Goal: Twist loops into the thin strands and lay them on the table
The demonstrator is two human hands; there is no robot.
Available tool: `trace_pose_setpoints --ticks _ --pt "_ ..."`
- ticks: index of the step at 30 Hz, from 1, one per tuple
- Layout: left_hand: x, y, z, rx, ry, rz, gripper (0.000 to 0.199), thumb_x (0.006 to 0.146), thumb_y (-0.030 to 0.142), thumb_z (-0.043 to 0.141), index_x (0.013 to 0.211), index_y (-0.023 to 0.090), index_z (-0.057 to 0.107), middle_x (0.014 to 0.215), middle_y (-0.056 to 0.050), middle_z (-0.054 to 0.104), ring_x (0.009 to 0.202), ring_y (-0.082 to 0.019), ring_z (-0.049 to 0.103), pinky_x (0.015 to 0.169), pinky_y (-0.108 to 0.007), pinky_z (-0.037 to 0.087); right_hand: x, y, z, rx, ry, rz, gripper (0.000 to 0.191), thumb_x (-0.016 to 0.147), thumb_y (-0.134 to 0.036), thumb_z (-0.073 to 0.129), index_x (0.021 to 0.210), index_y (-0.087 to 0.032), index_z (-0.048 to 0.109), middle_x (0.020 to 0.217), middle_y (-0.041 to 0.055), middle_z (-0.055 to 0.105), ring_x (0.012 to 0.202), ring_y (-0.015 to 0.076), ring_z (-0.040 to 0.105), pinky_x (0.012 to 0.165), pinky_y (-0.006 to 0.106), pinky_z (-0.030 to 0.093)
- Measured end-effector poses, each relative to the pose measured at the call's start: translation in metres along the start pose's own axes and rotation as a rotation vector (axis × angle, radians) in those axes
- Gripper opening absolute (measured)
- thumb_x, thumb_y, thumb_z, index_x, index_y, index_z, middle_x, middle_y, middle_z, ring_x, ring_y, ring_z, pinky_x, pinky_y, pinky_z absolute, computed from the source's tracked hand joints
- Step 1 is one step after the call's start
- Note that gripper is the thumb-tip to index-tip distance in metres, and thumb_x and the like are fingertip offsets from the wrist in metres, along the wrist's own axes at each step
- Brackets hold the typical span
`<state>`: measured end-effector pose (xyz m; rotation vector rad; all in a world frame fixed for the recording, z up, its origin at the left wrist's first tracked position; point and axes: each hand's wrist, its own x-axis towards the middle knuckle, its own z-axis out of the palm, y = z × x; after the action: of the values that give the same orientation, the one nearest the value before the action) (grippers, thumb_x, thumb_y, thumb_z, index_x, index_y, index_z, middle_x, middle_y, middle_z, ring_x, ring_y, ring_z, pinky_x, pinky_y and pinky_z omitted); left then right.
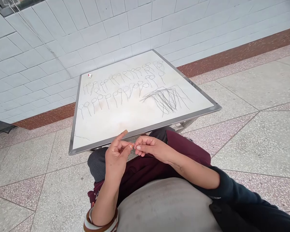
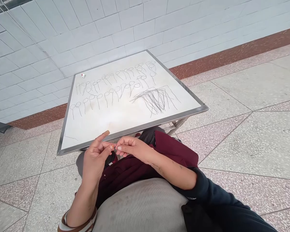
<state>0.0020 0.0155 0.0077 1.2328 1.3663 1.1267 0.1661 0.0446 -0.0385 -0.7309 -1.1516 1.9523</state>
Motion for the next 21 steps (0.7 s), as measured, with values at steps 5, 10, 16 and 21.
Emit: trace_pose_setpoints --ticks 5,10,16,21 --pt "-0.0018 -0.001 0.0008 -0.062 0.009 -0.014 0.051 0.077 0.025 0.072 0.126 0.023 0.06 0.072 0.003 0.068 0.072 -0.013 0.062 0.075 -0.027 0.049 -0.0004 0.0029 0.0028 0.018 0.017 0.024 0.026 0.077 -0.038 0.074 0.08 -0.015 0.064 0.073 0.0006 0.067 0.064 0.0088 0.056 0.061 0.022 0.044" --pt "-0.0006 -0.001 0.0002 -0.03 0.019 -0.021 0.051 0.075 0.026 0.073 0.125 0.022 0.061 0.07 0.003 0.068 0.071 -0.013 0.062 0.072 -0.026 0.049 -0.0011 0.0037 0.0047 -0.016 0.045 0.004 0.027 0.078 -0.04 0.073 0.079 -0.016 0.063 0.072 0.0 0.067 0.062 0.0086 0.054 0.062 0.023 0.045" --pt "0.0003 0.0013 -0.0005 -0.049 -0.015 -0.044 0.053 0.075 0.028 0.073 0.126 0.022 0.06 0.075 0.002 0.07 0.068 -0.011 0.061 0.07 -0.024 0.048 -0.0016 0.0036 0.0018 -0.031 -0.002 -0.009 0.024 0.083 -0.039 0.069 0.084 -0.016 0.062 0.076 0.0002 0.066 0.066 0.0085 0.055 0.065 0.023 0.046" --pt "-0.0009 0.0031 -0.0018 -0.026 0.04 -0.006 0.046 0.076 0.025 0.073 0.121 0.022 0.063 0.069 0.003 0.066 0.063 -0.01 0.056 0.058 -0.02 0.045 -0.0034 0.0027 0.0023 -0.111 -0.063 -0.008 0.026 0.087 -0.042 0.063 0.088 -0.016 0.061 0.074 -0.0009 0.061 0.067 0.0093 0.055 0.062 0.022 0.046"
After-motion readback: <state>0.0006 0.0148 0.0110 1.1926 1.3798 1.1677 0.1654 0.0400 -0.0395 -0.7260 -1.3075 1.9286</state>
